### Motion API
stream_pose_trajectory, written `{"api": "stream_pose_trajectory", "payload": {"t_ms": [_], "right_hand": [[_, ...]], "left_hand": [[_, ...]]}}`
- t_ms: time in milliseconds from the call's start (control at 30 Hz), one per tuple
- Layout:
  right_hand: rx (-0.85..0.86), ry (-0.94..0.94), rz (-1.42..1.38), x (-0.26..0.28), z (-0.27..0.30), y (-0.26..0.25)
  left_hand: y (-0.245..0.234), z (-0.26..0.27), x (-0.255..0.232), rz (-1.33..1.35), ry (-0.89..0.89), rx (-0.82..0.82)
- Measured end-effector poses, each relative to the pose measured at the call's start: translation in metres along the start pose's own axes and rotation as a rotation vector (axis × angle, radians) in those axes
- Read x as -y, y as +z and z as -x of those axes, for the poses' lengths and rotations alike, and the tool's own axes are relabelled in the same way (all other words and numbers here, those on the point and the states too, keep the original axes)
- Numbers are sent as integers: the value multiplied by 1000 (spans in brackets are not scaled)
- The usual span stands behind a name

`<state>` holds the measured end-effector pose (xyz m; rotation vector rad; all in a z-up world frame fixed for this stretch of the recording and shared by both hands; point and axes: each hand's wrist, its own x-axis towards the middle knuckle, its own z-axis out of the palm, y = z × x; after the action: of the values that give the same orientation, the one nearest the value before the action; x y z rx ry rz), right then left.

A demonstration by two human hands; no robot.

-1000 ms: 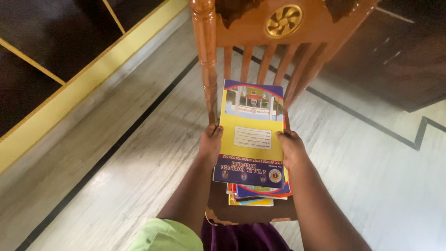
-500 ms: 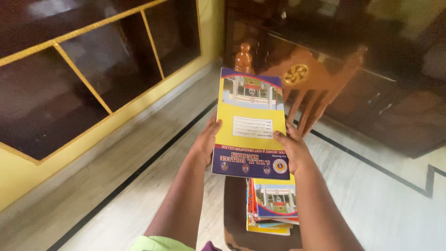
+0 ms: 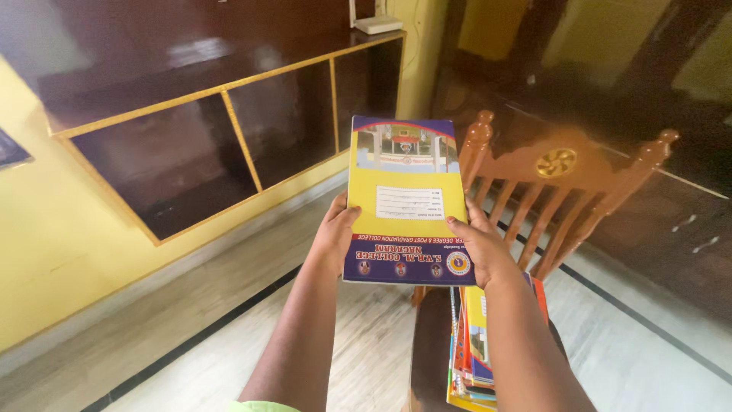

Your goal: The person picks up notebooks one at a time from a stack on a wooden chair and places them onto a shelf inside a wooden cupboard, repeating this for several notebooks.

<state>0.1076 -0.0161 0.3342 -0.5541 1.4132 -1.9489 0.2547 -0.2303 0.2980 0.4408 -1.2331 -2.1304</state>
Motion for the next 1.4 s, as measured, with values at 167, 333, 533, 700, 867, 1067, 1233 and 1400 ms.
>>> {"api": "stream_pose_trajectory", "payload": {"t_ms": [167, 333, 533, 700, 867, 1067, 1233, 1400], "right_hand": [[28, 42, -31, 1, 3, 31], [97, 75, -23, 3, -7, 61], [251, 99, -76, 4, -14, 97], [351, 125, -21, 13, -18, 134], [378, 206, 46, 18, -7, 170], [519, 233, 35, 0, -2, 195], [643, 265, 19, -22, -3, 216], [719, 317, 24, -36, -1, 239]], "left_hand": [[-26, 34, -31, 19, 73, -13], [-39, 65, -59, 46, 169, -82], [-43, 105, -93, 54, 225, -231], [-45, 133, -117, -12, 276, -312], [-55, 158, -131, -31, 297, -424], [-75, 191, -126, -10, 368, -498], [-87, 218, -125, -20, 437, -561], [-86, 246, -133, -12, 461, -663]]}}
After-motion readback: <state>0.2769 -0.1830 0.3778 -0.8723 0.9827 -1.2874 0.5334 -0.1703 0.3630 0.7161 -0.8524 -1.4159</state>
